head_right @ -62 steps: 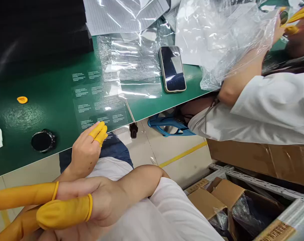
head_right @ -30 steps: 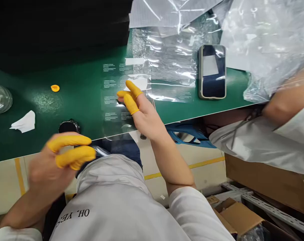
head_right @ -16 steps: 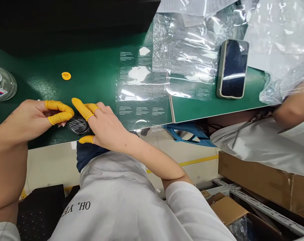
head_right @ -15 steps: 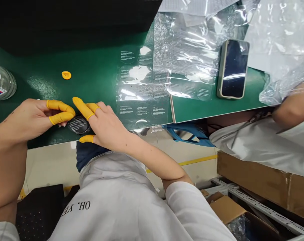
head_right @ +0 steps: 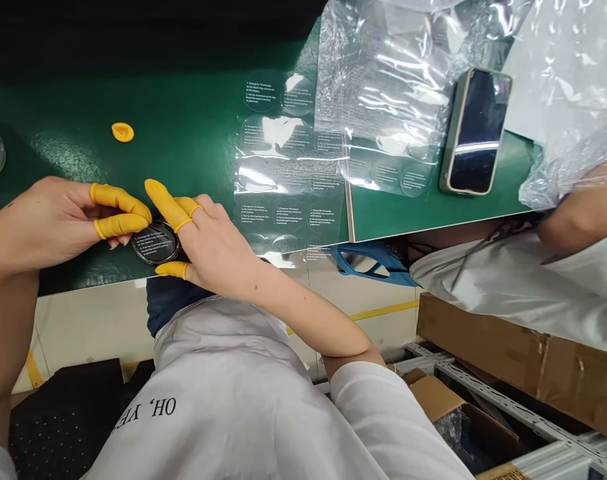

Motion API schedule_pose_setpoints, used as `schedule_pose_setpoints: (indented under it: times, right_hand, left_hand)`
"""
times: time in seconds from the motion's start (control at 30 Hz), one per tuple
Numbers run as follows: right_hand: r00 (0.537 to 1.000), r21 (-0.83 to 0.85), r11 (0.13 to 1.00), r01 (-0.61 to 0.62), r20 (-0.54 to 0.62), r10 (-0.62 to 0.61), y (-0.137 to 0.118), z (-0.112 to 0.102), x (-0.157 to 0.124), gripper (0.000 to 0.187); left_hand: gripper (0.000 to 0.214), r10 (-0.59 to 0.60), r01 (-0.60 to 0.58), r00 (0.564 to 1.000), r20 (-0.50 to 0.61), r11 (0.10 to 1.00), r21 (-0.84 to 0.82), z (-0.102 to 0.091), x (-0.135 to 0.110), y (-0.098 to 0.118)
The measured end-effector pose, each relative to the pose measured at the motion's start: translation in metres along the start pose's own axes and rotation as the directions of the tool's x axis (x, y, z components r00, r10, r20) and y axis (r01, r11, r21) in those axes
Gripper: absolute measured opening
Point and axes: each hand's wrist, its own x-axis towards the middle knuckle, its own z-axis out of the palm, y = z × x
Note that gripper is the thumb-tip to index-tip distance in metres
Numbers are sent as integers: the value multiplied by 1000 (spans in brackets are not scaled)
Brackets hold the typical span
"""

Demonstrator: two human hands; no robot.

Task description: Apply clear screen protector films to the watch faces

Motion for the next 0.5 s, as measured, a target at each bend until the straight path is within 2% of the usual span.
schedule_pose_setpoints:
  times: [0.17, 0.3, 0.5]
  right_hand:
    - [1000, -9, 1000, 6, 6, -6, 1, 0, 0, 83]
    - [1000, -12, 1000, -9, 26, 9, 0, -1, -1, 78]
    - [999, -18, 1000, -13, 51, 14, 0, -2, 0, 70]
  left_hand:
    - [52, -25, 25, 1000, 10, 1000, -7, 0, 1, 4]
    - [48, -3, 3, 1000, -7, 1000, 8, 0, 1, 5]
    - [48, -51, 51, 999, 9, 999, 2, 0, 1, 4]
